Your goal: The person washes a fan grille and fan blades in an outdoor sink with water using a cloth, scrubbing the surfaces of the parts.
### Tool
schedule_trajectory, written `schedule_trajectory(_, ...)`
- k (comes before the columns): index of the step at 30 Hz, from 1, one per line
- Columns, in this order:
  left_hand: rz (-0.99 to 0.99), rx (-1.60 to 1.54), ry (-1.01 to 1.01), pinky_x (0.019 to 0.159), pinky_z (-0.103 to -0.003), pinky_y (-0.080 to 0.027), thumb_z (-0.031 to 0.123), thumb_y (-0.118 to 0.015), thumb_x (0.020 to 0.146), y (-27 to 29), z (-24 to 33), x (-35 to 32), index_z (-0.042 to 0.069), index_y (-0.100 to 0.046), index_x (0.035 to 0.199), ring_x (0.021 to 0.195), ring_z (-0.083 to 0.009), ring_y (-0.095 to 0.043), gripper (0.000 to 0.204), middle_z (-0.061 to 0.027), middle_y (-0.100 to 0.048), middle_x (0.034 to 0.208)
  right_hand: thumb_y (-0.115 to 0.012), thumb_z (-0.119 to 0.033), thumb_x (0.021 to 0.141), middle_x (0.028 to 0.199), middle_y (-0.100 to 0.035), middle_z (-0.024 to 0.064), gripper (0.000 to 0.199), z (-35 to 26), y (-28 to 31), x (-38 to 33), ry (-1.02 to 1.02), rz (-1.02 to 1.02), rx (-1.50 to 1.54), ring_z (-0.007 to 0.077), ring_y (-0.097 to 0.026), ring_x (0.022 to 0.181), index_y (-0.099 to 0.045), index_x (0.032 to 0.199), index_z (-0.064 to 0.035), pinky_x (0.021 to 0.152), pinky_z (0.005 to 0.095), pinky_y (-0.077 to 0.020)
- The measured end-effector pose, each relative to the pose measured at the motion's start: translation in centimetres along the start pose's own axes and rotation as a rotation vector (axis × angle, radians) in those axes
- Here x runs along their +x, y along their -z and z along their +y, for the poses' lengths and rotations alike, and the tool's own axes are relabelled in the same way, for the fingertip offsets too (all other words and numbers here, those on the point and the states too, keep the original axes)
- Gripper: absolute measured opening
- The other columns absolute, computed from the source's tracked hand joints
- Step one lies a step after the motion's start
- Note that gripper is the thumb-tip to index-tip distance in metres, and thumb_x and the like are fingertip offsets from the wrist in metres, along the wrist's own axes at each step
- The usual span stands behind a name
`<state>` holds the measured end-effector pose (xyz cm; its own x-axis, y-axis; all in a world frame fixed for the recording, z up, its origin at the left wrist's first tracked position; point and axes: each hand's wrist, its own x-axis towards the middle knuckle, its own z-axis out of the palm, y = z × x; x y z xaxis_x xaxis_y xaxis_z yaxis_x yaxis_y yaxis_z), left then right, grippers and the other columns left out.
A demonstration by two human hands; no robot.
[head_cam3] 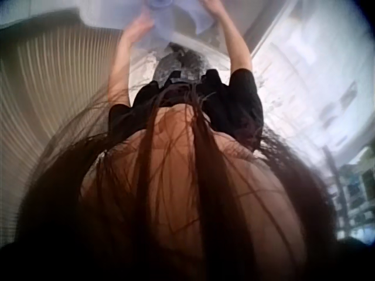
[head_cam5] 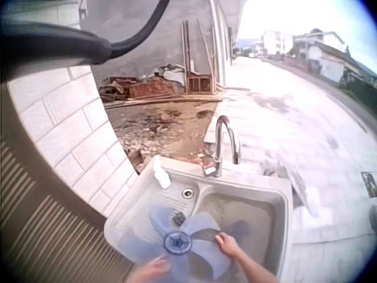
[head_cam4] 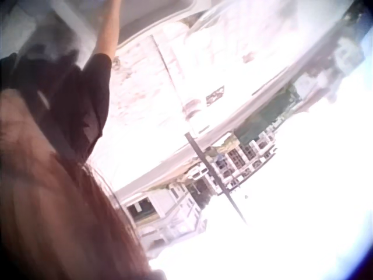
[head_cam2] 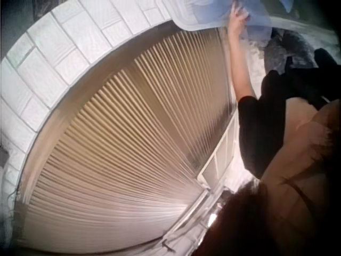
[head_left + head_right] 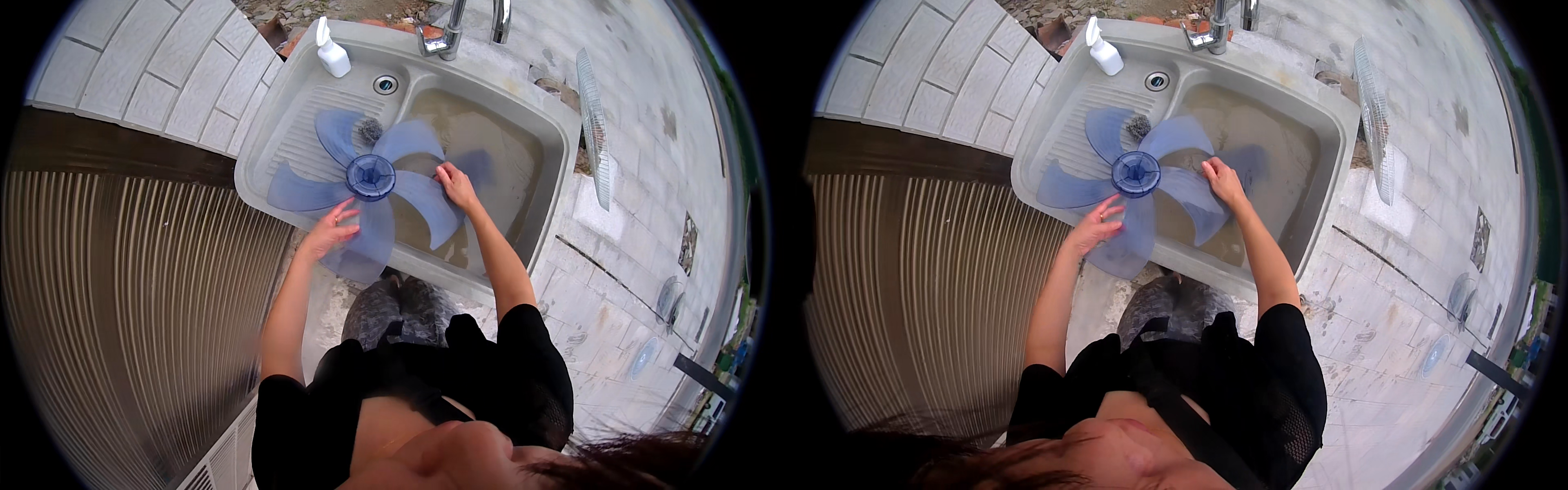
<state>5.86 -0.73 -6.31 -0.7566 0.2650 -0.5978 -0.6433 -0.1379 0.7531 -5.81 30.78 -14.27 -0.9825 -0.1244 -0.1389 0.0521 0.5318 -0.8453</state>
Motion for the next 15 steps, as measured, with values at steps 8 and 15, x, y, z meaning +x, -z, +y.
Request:
schedule_trajectory(8, 0.160, 0.606, 0.120, 0.074, -0.030, -0.049, 0.021, -0.064, 0.082, -1.6, -0.4, -0.1, 0.006, -0.053, 0.116, 0.089, -0.0168, -0.059, 0.039, -0.0071, -0.060, 0.102, -0.072, -0.042, 0.068, 0.137, -0.035, 0.0177, 0.093, 8.7, -0.2, 0.6, -0.569, -0.164, -0.359, 0.0420, -0.022, 0.130, -0.017, 0.141, -0.0222, 0.104, 0.0501, -0.0248)
schedule_trajectory(15, 0.463, 1.332, -0.410, 0.098, -0.043, -0.032, 0.032, -0.071, 0.072, -9.0, 5.3, 6.1, 0.010, -0.040, 0.128, 0.123, -0.0342, -0.033, 0.068, -0.0160, -0.034, 0.136, -0.068, -0.030, 0.070, 0.109, -0.057, 0.0242, 0.069, 14.4, -5.0, 1.0, -0.101, -0.093, -0.666, 0.0414, -0.051, 0.106, -0.042, 0.127, -0.0029, 0.091, 0.0430, -0.0407)
